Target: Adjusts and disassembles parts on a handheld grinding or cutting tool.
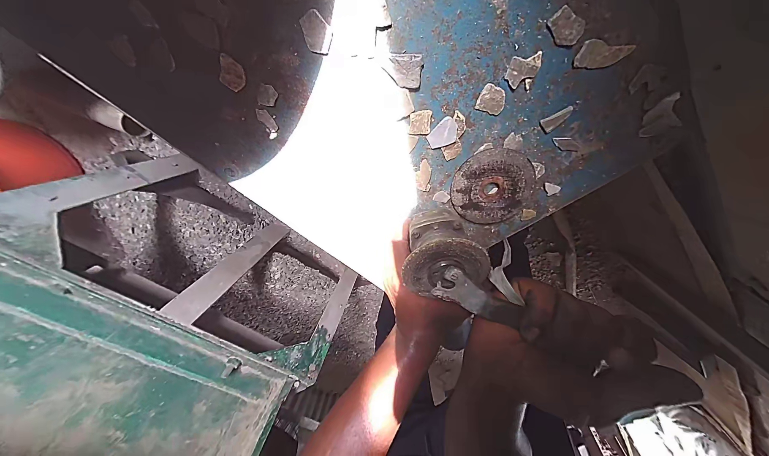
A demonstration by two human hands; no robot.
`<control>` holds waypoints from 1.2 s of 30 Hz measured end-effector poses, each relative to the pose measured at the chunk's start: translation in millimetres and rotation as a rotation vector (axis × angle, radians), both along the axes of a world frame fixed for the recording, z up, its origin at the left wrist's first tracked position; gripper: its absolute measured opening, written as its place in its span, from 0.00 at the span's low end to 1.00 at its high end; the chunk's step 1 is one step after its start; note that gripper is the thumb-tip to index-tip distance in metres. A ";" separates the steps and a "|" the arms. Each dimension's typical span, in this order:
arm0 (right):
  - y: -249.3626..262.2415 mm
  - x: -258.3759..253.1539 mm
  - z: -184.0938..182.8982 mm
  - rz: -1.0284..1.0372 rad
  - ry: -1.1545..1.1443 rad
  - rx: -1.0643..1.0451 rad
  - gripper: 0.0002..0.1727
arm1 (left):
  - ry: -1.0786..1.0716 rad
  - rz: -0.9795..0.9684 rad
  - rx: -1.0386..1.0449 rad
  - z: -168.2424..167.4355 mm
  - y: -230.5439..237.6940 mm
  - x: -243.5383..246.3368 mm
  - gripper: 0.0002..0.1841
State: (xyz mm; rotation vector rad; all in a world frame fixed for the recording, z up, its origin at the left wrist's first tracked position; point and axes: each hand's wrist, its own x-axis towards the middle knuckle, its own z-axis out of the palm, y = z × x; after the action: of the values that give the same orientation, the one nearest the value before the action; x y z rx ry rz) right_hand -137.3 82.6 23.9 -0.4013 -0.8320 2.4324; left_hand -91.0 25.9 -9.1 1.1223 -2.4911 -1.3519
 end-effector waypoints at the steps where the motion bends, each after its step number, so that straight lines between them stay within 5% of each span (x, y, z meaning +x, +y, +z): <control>1: 0.1 -2.1 -0.2 -0.004 0.001 0.006 0.37 | 0.001 -0.004 -0.012 -0.6 0.3 0.4 0.45; 9: -2.7 -1.9 3.2 -0.076 -0.118 0.002 0.36 | 0.152 -0.011 -0.033 -25.2 8.1 17.3 0.43; 14: 3.9 -3.7 6.9 0.054 -0.189 -0.239 0.34 | -0.020 -0.033 -0.072 1.2 -1.5 -3.7 0.45; 24: 9.3 -14.6 29.7 0.059 -0.369 -0.100 0.42 | 0.034 -0.005 -0.114 -6.6 2.9 -4.7 0.33; 36: 1.5 -29.3 16.7 0.069 -0.378 -0.129 0.44 | 0.027 0.091 -0.063 -11.3 6.8 -2.9 0.37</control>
State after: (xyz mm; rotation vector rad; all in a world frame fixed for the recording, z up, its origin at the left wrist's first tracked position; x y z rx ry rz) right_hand -166.7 84.1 40.6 -0.9167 -0.8531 2.5201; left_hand -93.9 32.7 -20.4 1.1807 -2.4147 -1.2471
